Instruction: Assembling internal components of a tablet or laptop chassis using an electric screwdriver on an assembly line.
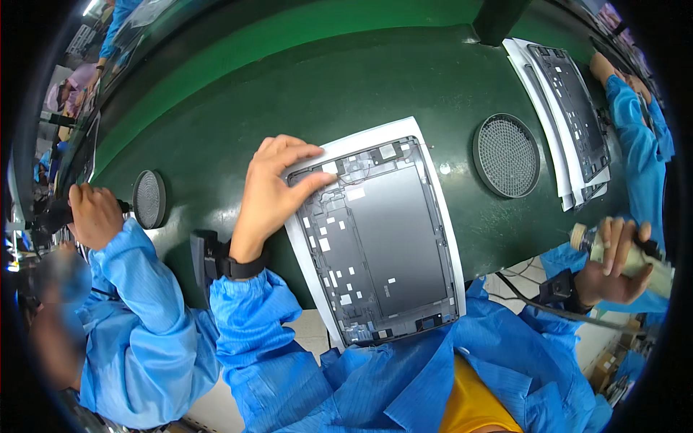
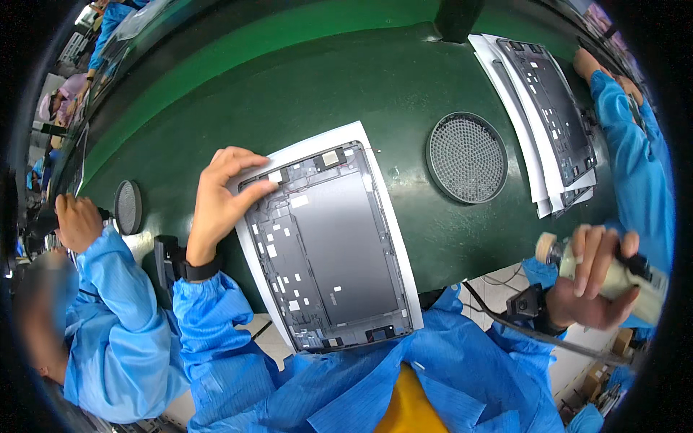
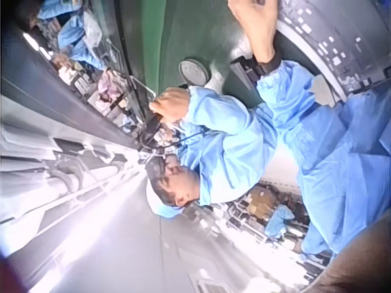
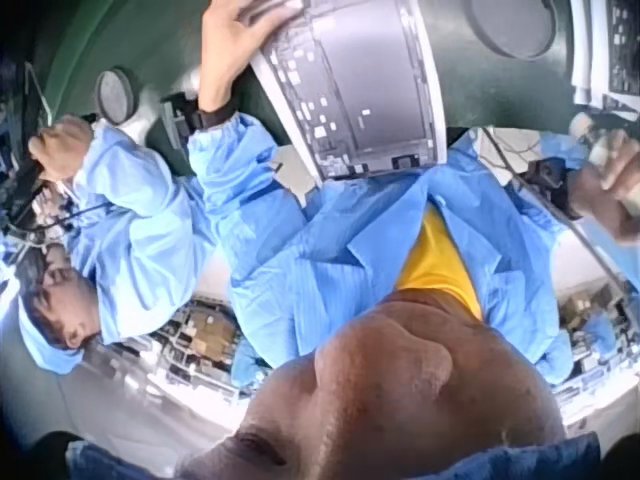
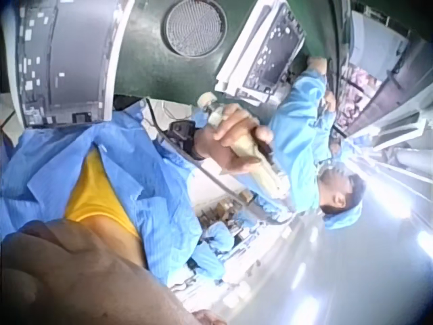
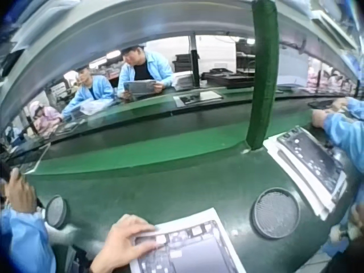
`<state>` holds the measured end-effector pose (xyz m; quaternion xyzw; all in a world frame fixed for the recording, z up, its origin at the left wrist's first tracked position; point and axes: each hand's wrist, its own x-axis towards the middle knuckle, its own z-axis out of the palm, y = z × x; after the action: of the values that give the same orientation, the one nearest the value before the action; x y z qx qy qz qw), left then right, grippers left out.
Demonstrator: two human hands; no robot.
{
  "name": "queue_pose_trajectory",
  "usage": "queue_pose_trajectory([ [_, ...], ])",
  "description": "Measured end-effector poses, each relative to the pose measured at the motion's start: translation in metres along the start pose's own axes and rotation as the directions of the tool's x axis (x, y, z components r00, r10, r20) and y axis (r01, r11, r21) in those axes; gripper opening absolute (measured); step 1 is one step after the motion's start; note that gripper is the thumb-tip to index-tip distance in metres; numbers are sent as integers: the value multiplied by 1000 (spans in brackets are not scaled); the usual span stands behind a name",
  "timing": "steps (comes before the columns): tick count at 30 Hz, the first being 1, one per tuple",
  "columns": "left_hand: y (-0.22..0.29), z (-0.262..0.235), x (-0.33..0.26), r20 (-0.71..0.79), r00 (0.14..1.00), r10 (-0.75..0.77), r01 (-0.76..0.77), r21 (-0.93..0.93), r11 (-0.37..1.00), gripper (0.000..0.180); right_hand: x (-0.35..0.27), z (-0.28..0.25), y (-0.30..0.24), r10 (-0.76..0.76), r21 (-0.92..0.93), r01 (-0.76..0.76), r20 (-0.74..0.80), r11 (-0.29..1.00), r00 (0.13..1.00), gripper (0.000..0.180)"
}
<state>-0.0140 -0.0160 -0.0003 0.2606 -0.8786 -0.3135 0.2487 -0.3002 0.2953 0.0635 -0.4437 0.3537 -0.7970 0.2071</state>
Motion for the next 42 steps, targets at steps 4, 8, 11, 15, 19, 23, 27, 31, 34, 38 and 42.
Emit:
queue_pose_trajectory([
  [4,9,-12,-14,1,999,-54,54,119,991,25,49,43,27,117,128,-139,166,982,979,48],
  [8,3,10,-7,-33,999,14,-10,97,995,22,75,63,67,167,79,-171,64,982,984,51],
  [11,-3,11,-4,5,1000,-3,3,37,999,19,78,72,98,191,-26,-193,-58,981,980,41],
  [15,10,4,-1,31,996,-87,85,80,993,20,79,71,118,132,-41,-143,-201,989,971,30],
  [19,14,6,-1,-21,993,-117,118,70,990,19,81,71,123,176,-207,-221,-217,953,960,38],
  [23,18,4,-1,-12,990,-141,142,83,986,18,86,71,123,156,-234,-208,-224,950,962,40],
  [27,18,-1,0,-2,989,-149,148,87,985,17,86,67,119,138,-297,-208,-241,932,961,40],
  [31,20,-4,2,-13,980,-200,201,53,978,20,90,66,115,144,-309,-226,-266,924,953,40],
  [34,20,-6,1,-12,978,-210,210,51,976,20,90,66,115,137,-326,-228,-281,917,950,40],
  [38,20,-7,-2,-28,979,-203,204,54,977,19,90,63,115,125,-313,-221,-302,924,945,40],
  [42,22,-7,-2,-30,975,-219,221,51,974,19,90,63,116,123,-308,-214,-290,927,949,40],
])
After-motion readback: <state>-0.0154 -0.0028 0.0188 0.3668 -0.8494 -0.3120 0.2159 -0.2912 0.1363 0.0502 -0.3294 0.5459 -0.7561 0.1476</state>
